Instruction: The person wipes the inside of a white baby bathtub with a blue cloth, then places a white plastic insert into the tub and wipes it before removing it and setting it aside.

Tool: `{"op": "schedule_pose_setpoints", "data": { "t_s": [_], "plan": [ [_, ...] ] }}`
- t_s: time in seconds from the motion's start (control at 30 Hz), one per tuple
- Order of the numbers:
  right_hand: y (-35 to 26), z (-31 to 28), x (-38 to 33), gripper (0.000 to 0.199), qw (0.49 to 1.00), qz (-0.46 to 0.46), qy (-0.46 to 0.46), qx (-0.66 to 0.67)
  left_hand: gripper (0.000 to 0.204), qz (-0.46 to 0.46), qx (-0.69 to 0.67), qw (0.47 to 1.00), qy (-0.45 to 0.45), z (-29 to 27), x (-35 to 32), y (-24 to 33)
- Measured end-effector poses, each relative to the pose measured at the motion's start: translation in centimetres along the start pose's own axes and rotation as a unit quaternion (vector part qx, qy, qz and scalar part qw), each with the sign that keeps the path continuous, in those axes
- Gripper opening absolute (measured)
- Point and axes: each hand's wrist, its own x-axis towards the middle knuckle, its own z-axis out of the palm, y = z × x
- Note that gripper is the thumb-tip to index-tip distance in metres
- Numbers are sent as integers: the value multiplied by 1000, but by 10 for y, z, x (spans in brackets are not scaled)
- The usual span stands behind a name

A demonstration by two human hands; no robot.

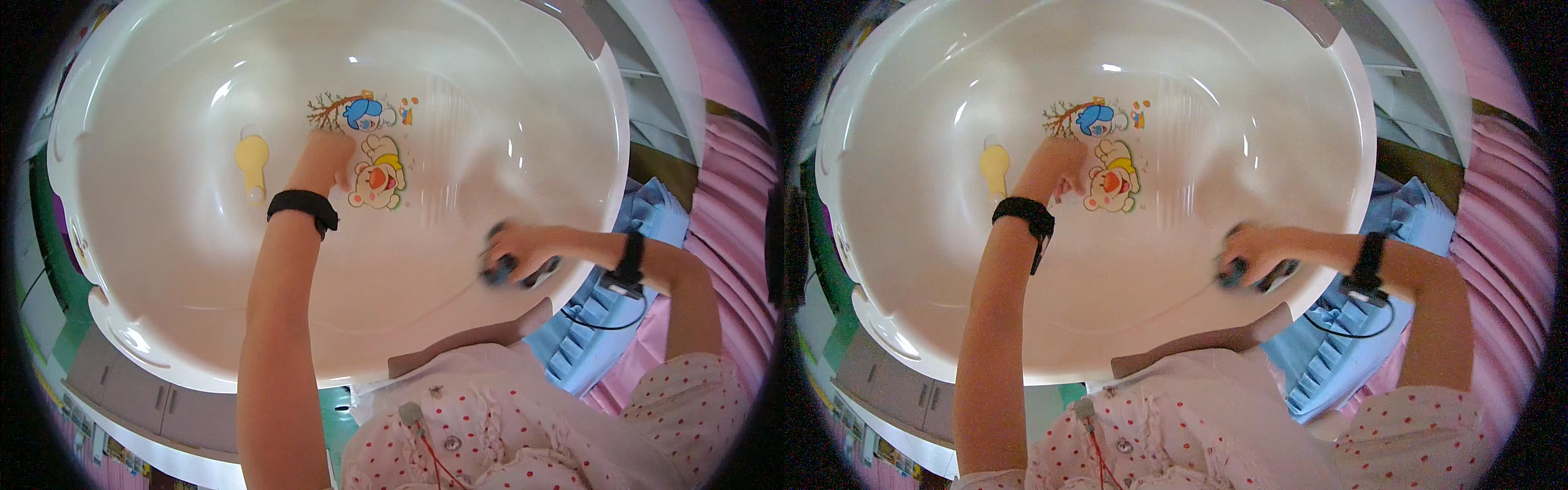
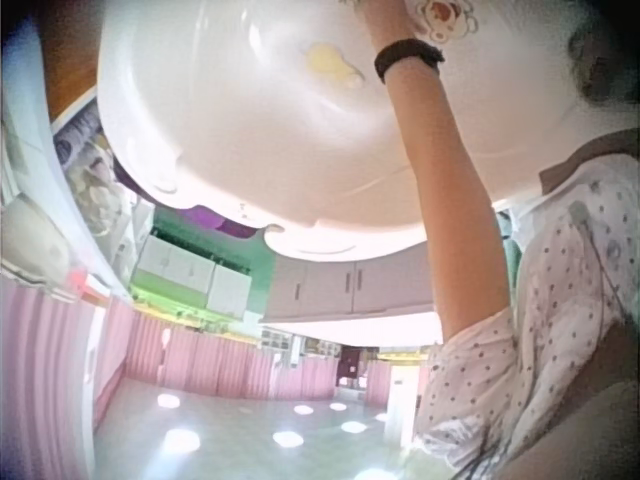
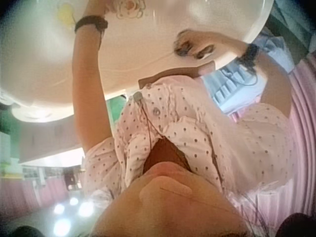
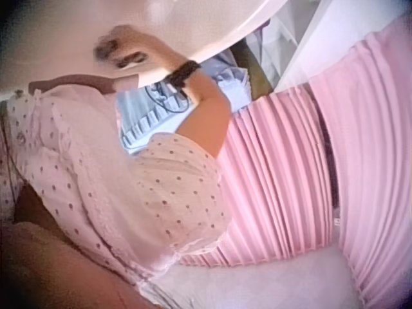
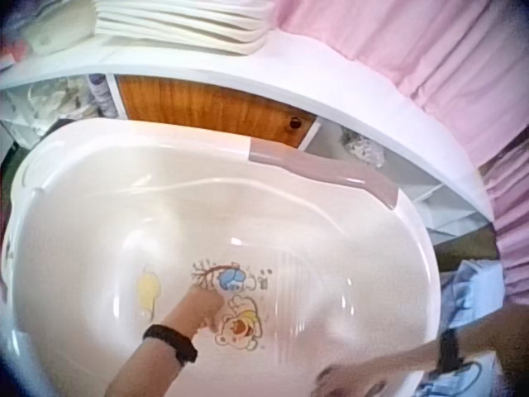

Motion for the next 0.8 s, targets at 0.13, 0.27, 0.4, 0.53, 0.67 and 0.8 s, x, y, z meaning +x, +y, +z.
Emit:
{"op": "schedule_pose_setpoints", "data": {
  "t_s": [0.13,0.27,0.4,0.53,0.67,0.8],
  "plan": [
    [0,-6,18,42,999,-33,-29,-13,27,50,32,996,63,11,1,0],
    [34,-52,-29,44,897,245,-33,-367,45,-30,40,998,30,12,-4,-6],
    [59,-113,-63,30,753,309,71,-576,45,1,39,998,51,10,6,6],
    [20,-155,-71,29,612,344,198,-684,44,-26,27,996,81,16,4,7],
    [12,-119,-73,27,666,468,125,-567,43,-26,27,994,103,15,0,6],
    [30,-28,-65,43,841,437,27,-318,42,-5,44,997,56,9,14,3]
  ]
}}
